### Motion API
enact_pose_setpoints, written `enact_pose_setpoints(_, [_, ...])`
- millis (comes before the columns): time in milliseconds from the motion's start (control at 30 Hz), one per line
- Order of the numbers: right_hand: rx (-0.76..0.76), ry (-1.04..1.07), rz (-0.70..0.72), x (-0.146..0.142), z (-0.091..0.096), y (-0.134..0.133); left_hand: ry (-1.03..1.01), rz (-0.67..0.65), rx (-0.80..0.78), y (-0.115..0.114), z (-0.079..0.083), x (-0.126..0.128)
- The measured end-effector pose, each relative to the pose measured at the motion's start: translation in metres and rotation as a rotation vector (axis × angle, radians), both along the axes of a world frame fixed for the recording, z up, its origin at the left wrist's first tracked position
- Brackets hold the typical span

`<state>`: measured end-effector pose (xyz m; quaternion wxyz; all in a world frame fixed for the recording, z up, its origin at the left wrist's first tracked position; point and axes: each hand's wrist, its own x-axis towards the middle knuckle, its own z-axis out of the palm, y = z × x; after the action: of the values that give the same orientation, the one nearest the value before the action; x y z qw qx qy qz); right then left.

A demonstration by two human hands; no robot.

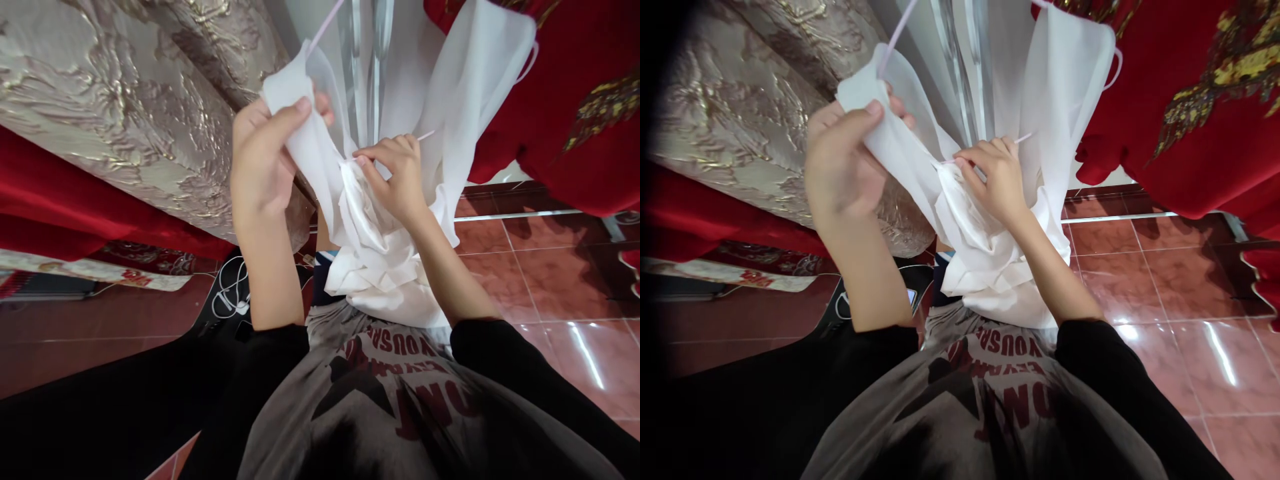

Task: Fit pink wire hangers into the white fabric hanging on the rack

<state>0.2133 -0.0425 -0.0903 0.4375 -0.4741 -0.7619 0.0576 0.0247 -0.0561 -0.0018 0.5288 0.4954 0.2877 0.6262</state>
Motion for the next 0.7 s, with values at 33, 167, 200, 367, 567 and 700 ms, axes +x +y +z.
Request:
enact_pose_setpoints(33, [0.014, 0.004, 0.005, -0.001, 0.0, 0.0, -0.087, -0.018, -0.064, 0.002, 0.004, -0.005])
enact_pose_setpoints(167, [0.021, 0.012, 0.03, -0.005, 0.001, 0.0, -0.358, 0.061, -0.174, 0.0, 0.008, -0.022])
enact_pose_setpoints(200, [0.015, 0.011, 0.032, -0.006, 0.001, 0.0, -0.42, 0.07, -0.165, -0.002, 0.007, -0.027])
enact_pose_setpoints(367, [-0.011, -0.02, 0.005, -0.001, -0.002, 0.005, -0.52, 0.219, -0.094, -0.008, -0.02, -0.041])
enact_pose_setpoints(567, [-0.003, -0.048, -0.021, 0.0, -0.002, 0.004, -0.434, 0.61, -0.175, -0.01, -0.081, -0.014])
enact_pose_setpoints(700, [-0.036, -0.044, -0.01, -0.007, 0.0, -0.002, -0.415, 0.62, -0.263, -0.013, -0.097, 0.022])
